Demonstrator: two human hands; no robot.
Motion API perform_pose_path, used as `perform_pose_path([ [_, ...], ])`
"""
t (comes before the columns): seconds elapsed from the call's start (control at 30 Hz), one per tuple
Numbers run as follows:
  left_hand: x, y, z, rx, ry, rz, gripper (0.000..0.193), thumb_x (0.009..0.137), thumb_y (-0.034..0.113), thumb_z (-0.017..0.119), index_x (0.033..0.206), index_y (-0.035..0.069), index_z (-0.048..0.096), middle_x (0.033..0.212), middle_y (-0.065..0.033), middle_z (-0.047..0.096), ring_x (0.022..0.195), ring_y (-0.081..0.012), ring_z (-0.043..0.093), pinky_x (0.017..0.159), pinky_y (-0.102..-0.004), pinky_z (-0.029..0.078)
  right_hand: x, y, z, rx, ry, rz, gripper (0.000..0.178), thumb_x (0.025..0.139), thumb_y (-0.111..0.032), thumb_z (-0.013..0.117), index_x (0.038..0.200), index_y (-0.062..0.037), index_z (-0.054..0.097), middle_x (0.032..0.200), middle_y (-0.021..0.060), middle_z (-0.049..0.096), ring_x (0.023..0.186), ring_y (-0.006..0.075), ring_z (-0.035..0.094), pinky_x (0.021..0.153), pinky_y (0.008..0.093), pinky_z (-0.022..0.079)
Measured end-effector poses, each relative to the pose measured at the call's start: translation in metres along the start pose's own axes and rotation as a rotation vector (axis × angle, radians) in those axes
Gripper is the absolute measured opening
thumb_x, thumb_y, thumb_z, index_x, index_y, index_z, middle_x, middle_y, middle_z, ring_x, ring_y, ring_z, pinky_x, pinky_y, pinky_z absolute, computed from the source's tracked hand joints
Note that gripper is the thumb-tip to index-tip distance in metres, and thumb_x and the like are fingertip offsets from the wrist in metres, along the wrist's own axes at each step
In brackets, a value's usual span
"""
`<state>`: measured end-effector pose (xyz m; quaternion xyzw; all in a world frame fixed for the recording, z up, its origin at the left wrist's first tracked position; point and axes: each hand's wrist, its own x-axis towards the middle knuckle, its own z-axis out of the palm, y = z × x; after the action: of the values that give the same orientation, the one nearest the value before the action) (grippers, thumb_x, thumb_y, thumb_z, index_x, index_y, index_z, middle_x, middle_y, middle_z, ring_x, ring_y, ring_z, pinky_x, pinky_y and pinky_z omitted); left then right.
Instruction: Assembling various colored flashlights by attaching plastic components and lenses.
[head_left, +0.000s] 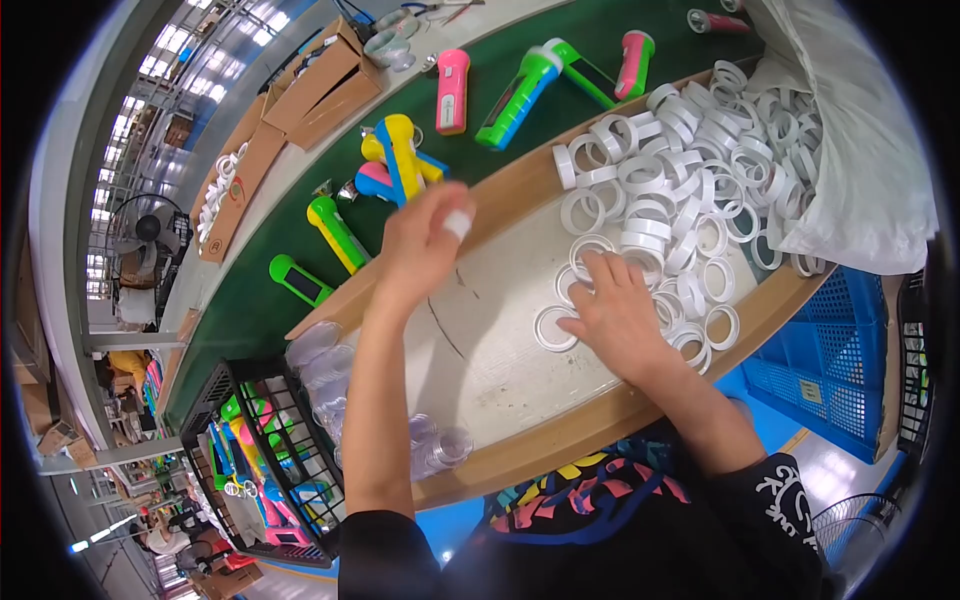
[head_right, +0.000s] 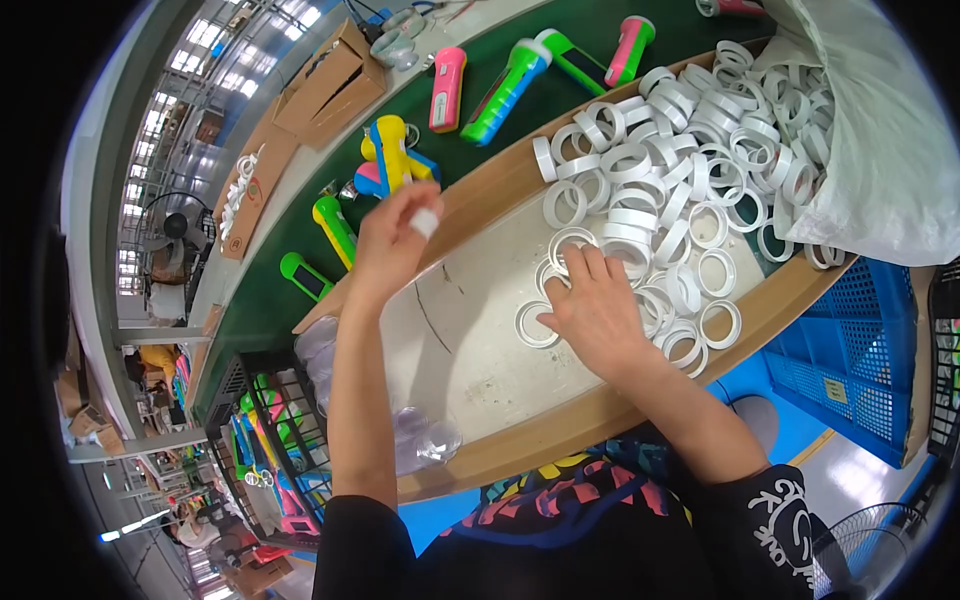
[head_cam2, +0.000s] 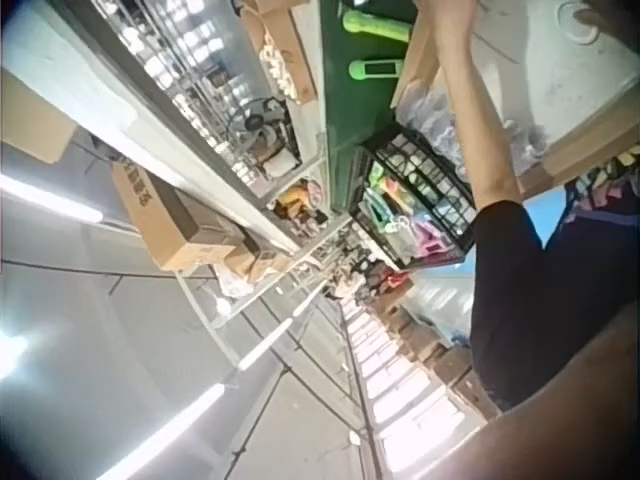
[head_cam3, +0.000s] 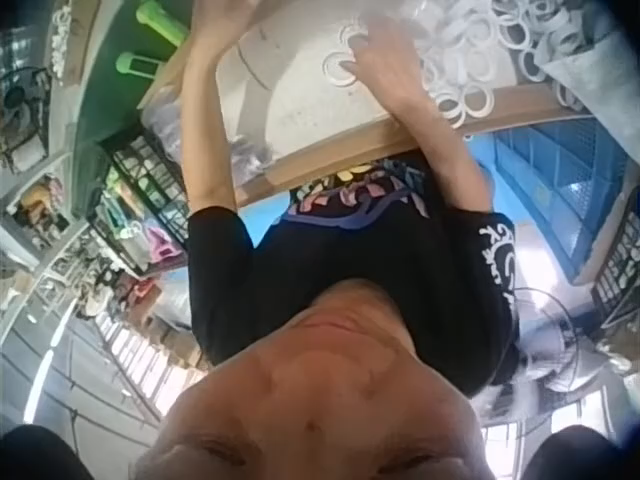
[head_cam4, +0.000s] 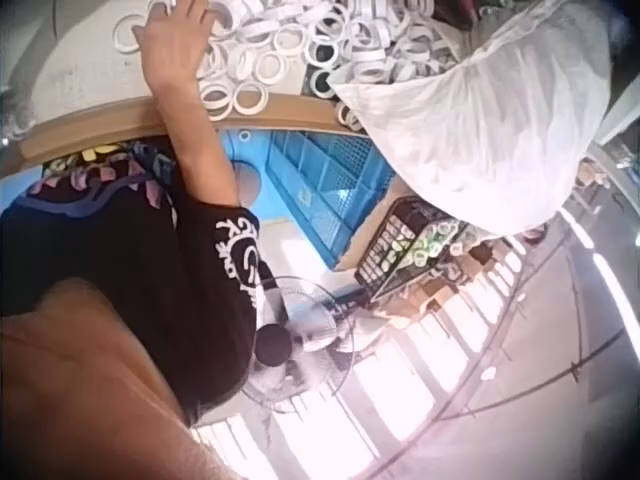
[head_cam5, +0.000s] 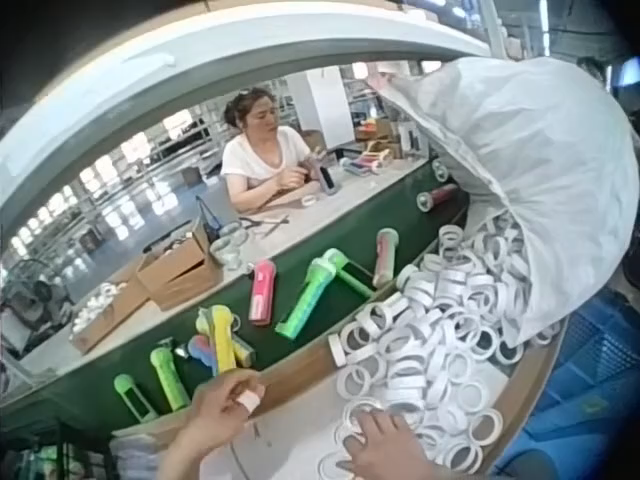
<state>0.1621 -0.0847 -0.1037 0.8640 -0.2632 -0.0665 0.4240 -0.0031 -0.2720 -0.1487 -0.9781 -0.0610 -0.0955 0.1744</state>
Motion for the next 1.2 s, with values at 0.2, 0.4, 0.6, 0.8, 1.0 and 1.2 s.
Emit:
perform_pose_path([
  [0.2,-0.142,0.003,-0.038,0.468,-0.417,-0.122,0.035,0.062,0.005,0.068,0.096,0.005,0.06,0.082,-0.0116,0.06,0.084,-0.0311,0.058,0.074,-0.0407,0.047,0.005,-0.015,-0.013,0.121,0.022,-0.167,0.042,0.064,-0.024,0.075,0.096,-0.0027,0.059,0.117,0.0155,0.046,0.111,0.0301,0.043,0.088,0.0405,0.035],
  [0.4,-0.206,-0.003,-0.03,0.471,-0.348,-0.18,0.027,0.06,0.006,0.072,0.086,0.005,0.063,0.081,-0.0093,0.061,0.082,-0.0284,0.055,0.077,-0.0365,0.043,0.003,-0.023,-0.003,0.092,-0.206,-0.231,0.058,0.061,-0.021,0.077,0.111,-0.0039,0.052,0.11,0.0136,0.049,0.107,0.0307,0.044,0.092,0.042,0.032],
  [0.6,-0.21,-0.017,-0.034,-0.001,-0.23,-0.316,0.01,0.07,0.0,0.066,0.079,0.003,0.064,0.075,-0.0045,0.062,0.074,-0.0187,0.058,0.068,-0.03,0.045,0.012,-0.047,-0.021,0.317,-0.044,-0.292,0.052,0.066,-0.012,0.074,0.112,-0.003,0.052,0.111,0.0115,0.048,0.102,0.0306,0.046,0.088,0.0412,0.039],
  [0.8,-0.144,0.027,-0.026,-0.583,0.121,-0.407,0.006,0.08,0.003,0.066,0.085,0.002,0.064,0.076,0.0003,0.062,0.069,-0.0058,0.056,0.062,-0.0206,0.044,0.025,-0.049,-0.013,0.551,-0.013,-0.314,0.065,0.067,-0.009,0.074,0.123,-0.0009,0.044,0.115,0.0172,0.046,0.103,0.0351,0.046,0.089,0.0407,0.041],
  [1.0,-0.081,0.047,0.002,-0.538,0.005,-0.364,0.01,0.078,0.005,0.069,0.087,0.002,0.065,0.081,0.0008,0.062,0.076,-0.0067,0.055,0.068,-0.0217,0.044,0.039,-0.036,-0.024,0.826,0.019,-0.213,0.072,0.068,-0.009,0.075,0.131,-0.0033,0.038,0.117,0.0167,0.046,0.095,0.0295,0.051,0.08,0.0348,0.045],
  [1.2,0.066,0.037,0.002,-0.093,0.222,0.121,0.021,0.081,0.008,0.058,0.1,0.004,0.064,0.089,-0.0163,0.065,0.082,-0.0265,0.062,0.072,-0.0317,0.047,0.044,-0.013,-0.026,0.904,0.176,-0.125,0.069,0.067,0.001,0.071,0.128,-0.0049,0.042,0.114,0.0122,0.047,0.077,0.0203,0.05,0.071,0.0306,0.046],
])
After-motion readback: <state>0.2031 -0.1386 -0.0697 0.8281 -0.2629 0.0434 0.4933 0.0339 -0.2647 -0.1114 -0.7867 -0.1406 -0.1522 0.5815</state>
